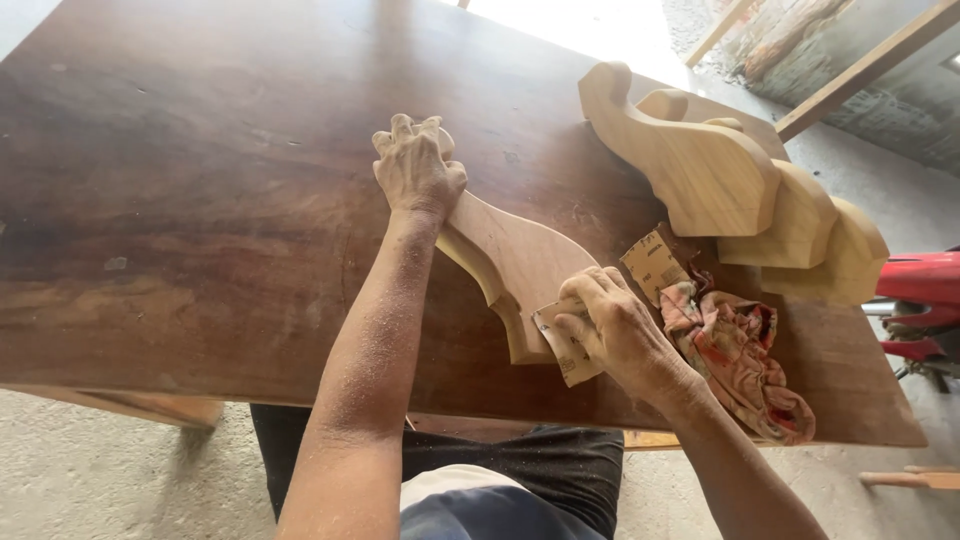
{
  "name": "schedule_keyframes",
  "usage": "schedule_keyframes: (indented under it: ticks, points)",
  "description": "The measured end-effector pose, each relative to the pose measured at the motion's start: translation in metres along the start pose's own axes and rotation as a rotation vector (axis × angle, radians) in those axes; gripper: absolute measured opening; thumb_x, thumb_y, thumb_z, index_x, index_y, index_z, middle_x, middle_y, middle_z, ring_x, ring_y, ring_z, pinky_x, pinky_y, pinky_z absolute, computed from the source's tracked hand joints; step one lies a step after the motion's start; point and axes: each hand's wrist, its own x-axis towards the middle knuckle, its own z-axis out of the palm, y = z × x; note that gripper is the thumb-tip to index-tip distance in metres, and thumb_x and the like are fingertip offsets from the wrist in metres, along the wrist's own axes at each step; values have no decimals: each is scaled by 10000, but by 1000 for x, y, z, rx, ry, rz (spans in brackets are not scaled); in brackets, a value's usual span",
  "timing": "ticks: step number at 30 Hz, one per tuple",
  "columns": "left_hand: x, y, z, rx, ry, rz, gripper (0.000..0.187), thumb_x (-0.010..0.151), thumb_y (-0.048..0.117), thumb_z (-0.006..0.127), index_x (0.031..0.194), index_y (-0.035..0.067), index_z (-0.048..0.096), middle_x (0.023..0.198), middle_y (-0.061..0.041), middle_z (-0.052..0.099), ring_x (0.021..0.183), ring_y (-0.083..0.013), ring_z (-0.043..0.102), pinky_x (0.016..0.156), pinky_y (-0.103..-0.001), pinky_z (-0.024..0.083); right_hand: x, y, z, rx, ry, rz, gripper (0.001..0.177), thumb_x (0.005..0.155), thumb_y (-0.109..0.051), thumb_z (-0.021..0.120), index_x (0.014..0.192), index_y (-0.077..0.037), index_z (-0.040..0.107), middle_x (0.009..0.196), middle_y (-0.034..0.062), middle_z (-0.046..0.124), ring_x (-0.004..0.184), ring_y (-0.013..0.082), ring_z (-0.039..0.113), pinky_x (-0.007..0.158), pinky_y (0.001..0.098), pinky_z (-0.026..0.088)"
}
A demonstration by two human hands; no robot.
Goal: The person is sanding a wooden furniture leg using sandpaper.
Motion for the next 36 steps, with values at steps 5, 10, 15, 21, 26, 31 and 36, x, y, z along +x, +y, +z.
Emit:
schedule_keyframes:
  ticks: [5, 10, 15, 21, 26, 31, 36]
  points:
    - [2, -1, 2, -19, -10, -18, 592, 728, 133, 740, 1314, 173, 667, 1249, -99, 560, 1143, -314, 548, 837, -412, 588, 9, 2, -1, 182, -109, 136, 245, 896, -253, 743, 989, -34, 686, 998, 117, 712, 989, 229, 667, 866, 391, 551]
    - [0, 2, -1, -1, -6, -14, 597, 726, 142, 756, 1314, 179, 663, 1246, -101, 560, 1150, -320, 553, 834, -419, 593, 18, 5, 11, 476, -291, 343, 228, 867, -272, 757, 889, -53, 697, 769, 68, 767, 663, 123, 728, 582, 321, 618]
    - [1, 1, -1, 17, -19, -14, 598, 723, 157, 765, 1311, 179, 660, 1242, -109, 558, 1153, -329, 553, 830, -420, 594, 44, -15, 30, 295, -141, 381, 237, 892, -311, 755, 891, -78, 709, 780, 52, 749, 642, 130, 695, 592, 310, 601]
    - [-3, 4, -11, 16, -71, -32, 543, 752, 152, 750, 1290, 165, 674, 1259, -106, 554, 1158, -320, 558, 836, -412, 599, 27, -27, 18, 276, -79, 402, 320, 856, -372, 795, 850, -70, 690, 728, 88, 740, 619, 182, 682, 565, 362, 572]
    - [4, 5, -6, 34, -67, -33, 513, 761, 167, 754, 1270, 167, 680, 1246, -99, 554, 1163, -317, 559, 834, -414, 604, 31, -48, 4, -73, -148, 276, 328, 860, -420, 773, 871, -99, 706, 738, 98, 736, 683, 225, 690, 684, 447, 546]
    - [2, 2, -1, 21, -21, -6, 573, 717, 166, 776, 1280, 184, 676, 1229, -104, 554, 1153, -330, 553, 818, -433, 600, 23, -62, 0, -151, -93, 98, 263, 910, -320, 717, 996, -75, 677, 792, 130, 711, 721, 246, 672, 673, 451, 556]
    - [3, -3, 5, 16, -12, -3, 579, 713, 148, 768, 1284, 168, 675, 1230, -121, 552, 1149, -336, 553, 815, -436, 599, 12, -30, -13, 421, -388, 544, 201, 928, -297, 705, 1013, -116, 682, 844, 81, 760, 673, 155, 693, 593, 321, 596]
